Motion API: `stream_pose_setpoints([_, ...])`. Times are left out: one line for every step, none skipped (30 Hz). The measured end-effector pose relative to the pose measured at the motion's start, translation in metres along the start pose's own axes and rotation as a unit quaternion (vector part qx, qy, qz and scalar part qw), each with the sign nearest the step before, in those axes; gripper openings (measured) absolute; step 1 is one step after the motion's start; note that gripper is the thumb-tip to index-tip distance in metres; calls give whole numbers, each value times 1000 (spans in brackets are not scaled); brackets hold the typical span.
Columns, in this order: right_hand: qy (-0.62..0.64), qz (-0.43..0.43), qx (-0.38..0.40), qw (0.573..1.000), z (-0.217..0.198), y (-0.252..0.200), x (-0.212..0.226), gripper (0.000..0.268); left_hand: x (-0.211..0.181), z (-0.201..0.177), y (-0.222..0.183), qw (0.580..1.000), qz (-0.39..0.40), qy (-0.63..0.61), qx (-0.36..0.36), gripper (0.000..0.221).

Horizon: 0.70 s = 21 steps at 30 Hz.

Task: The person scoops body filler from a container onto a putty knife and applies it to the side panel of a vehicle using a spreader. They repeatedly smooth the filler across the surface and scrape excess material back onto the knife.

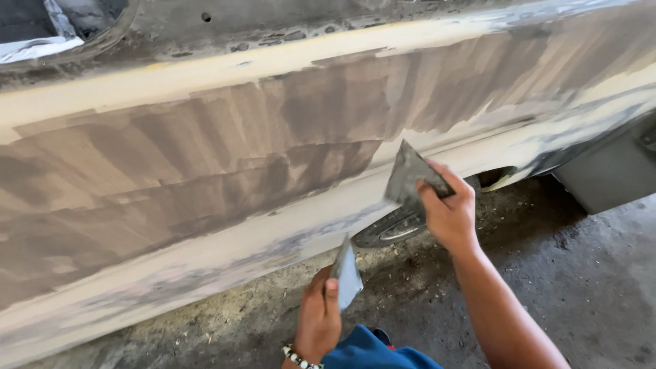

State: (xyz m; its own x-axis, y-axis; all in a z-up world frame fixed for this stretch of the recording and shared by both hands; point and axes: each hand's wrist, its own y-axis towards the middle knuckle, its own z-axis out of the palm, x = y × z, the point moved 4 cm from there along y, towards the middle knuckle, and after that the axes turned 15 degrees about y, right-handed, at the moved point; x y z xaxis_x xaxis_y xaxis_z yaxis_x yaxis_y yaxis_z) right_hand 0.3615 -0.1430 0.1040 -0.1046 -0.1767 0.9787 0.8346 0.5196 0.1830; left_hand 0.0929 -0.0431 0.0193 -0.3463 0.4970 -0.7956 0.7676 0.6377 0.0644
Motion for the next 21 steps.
stream_pose_setpoints([-122, -70, -9, 990, -3, 5, 9, 39, 5, 0, -2, 999, -26, -32, -23, 59])
stream_pose_setpoints([-124, -72, -13, 990, -1, 12, 17, 39, 13, 2, -5, 999, -22, -34, -20, 59])
stream_pose_setpoints([-207, -242, 7, 948, 7, 15, 36, 36, 23, 3, -7, 996, -53, -57, -35, 58])
stream_pose_setpoints([-284, -401, 29, 870, 17, 15, 52, 34, 34, 4, -9, 992, -85, -79, -49, 58])
stream_pose_setpoints([-286, -403, 27, 869, 20, 19, 53, 34, 31, 1, -7, 992, -82, -81, -48, 58])
stream_pose_setpoints([-332, -440, 22, 834, 26, 22, 54, 33, 29, -2, -4, 988, -96, -106, -54, 57])
stream_pose_setpoints([-376, -472, 16, 797, 32, 23, 54, 33, 29, -5, -4, 984, -112, -129, -59, 57])
stream_pose_setpoints([-377, -471, 15, 798, 34, 26, 45, 33, 29, -5, -3, 984, -112, -128, -58, 57])
stream_pose_setpoints([-392, -488, 16, 780, 38, 29, 35, 32, 31, -6, -2, 980, -117, -146, -62, 54])
stream_pose_setpoints([-406, -505, 17, 762, 42, 32, 25, 31, 33, -7, 0, 977, -123, -164, -66, 52])
stream_pose_setpoints([-407, -502, 16, 763, 46, 28, 28, 31, 53, 3, -5, 977, -124, -162, -62, 52])
stream_pose_setpoints([-399, -492, 11, 774, 50, 24, 31, 31, 74, 14, -11, 974, -143, -162, -63, 48])
stream_pose_setpoints([-391, -483, 8, 783, 55, 23, 34, 32, 94, 25, -14, 971, -162, -163, -66, 48])
stream_pose_setpoints([-391, -483, 7, 784, 57, 23, 29, 32, 102, 29, -12, 971, -162, -163, -65, 48])
stream_pose_setpoints([-389, -480, -4, 787, 58, 22, 25, 31, 110, 33, -13, 966, -171, -178, -72, 50])
stream_pose_setpoints([-386, -477, -15, 789, 60, 21, 20, 31, 118, 36, -13, 962, -181, -192, -78, 56])
stream_pose_setpoints([-387, -476, -18, 789, 56, 25, -5, 31, 116, 33, -9, 962, -179, -191, -75, 56])
stream_pose_setpoints([-380, -487, -13, 787, 52, 27, -30, 29, 114, 29, -5, 958, -174, -212, -82, 53])
stream_pose_setpoints([-373, -499, -7, 783, 47, 31, -54, 28, 111, 26, 0, 953, -168, -235, -90, 51])
stream_pose_setpoints([-374, -499, -10, 781, 51, 30, -65, 28, 119, 28, 5, 954, -165, -235, -87, 51])
stream_pose_setpoints([-376, -497, -14, 782, 53, 24, -77, 28, 128, 30, 6, 951, -176, -239, -86, 52])
